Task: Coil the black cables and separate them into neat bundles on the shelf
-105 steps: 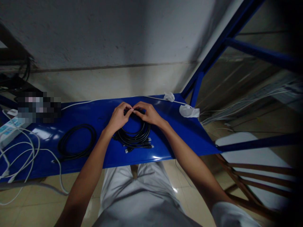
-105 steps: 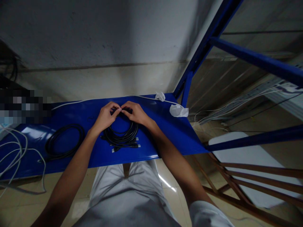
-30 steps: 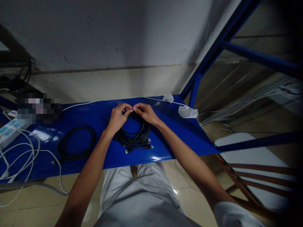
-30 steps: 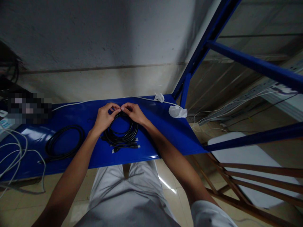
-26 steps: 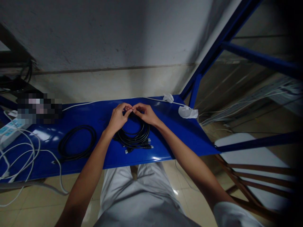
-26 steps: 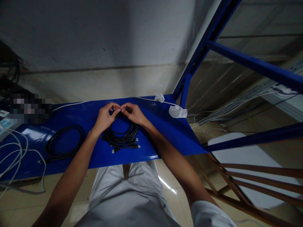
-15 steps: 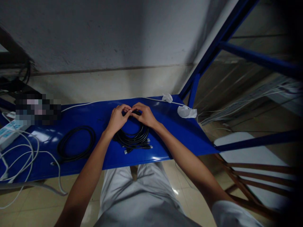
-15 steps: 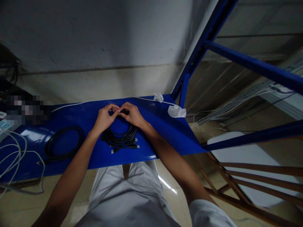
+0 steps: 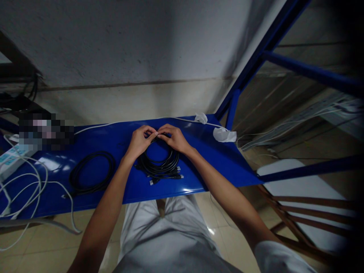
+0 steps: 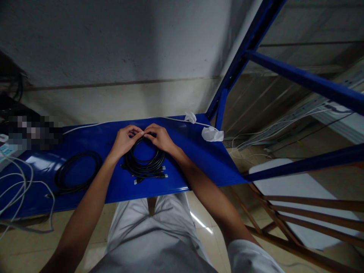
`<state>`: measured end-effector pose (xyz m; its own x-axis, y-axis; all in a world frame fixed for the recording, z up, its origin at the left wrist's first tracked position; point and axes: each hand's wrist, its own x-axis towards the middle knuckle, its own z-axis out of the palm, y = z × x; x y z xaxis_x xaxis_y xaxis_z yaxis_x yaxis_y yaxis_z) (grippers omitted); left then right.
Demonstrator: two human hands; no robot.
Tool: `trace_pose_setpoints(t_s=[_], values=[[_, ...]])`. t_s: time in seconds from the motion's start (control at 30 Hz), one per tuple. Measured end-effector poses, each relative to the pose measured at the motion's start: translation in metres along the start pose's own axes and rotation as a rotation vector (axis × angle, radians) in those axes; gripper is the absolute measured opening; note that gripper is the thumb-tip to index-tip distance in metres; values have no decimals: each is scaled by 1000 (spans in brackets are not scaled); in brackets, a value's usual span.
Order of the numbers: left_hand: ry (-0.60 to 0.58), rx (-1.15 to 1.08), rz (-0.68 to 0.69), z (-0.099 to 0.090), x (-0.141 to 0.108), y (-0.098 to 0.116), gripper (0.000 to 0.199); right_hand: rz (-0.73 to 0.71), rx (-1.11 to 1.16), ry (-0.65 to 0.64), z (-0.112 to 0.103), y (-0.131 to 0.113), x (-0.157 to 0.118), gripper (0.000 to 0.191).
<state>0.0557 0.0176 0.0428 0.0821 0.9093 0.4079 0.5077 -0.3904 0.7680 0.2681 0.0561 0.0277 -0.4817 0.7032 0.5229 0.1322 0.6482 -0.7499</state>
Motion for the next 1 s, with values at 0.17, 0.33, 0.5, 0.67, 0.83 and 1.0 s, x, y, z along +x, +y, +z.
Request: trace_pose_setpoints(t_s=[0.17, 0.33, 0.5, 0.67, 0.83, 1.0], values=[[-38, 18, 41, -5, -2, 4, 15, 32, 83, 41, 0, 0, 1, 15], [-29, 77, 81, -7, -3, 10, 17, 66, 160, 104, 2, 3, 2, 17], [-10, 45, -3, -13, -19, 15, 32, 44, 192, 163, 0, 0, 6, 16], [56, -132, -217, -27, -60, 24, 51, 30, 212, 159, -10, -21, 9, 11], [111, -364, -318, -47, -88, 51, 56, 0, 230, 156, -11, -51, 24, 11], [263, -475, -365, -88, -93, 79, 53, -13, 226, 93, 9, -85, 66, 9]])
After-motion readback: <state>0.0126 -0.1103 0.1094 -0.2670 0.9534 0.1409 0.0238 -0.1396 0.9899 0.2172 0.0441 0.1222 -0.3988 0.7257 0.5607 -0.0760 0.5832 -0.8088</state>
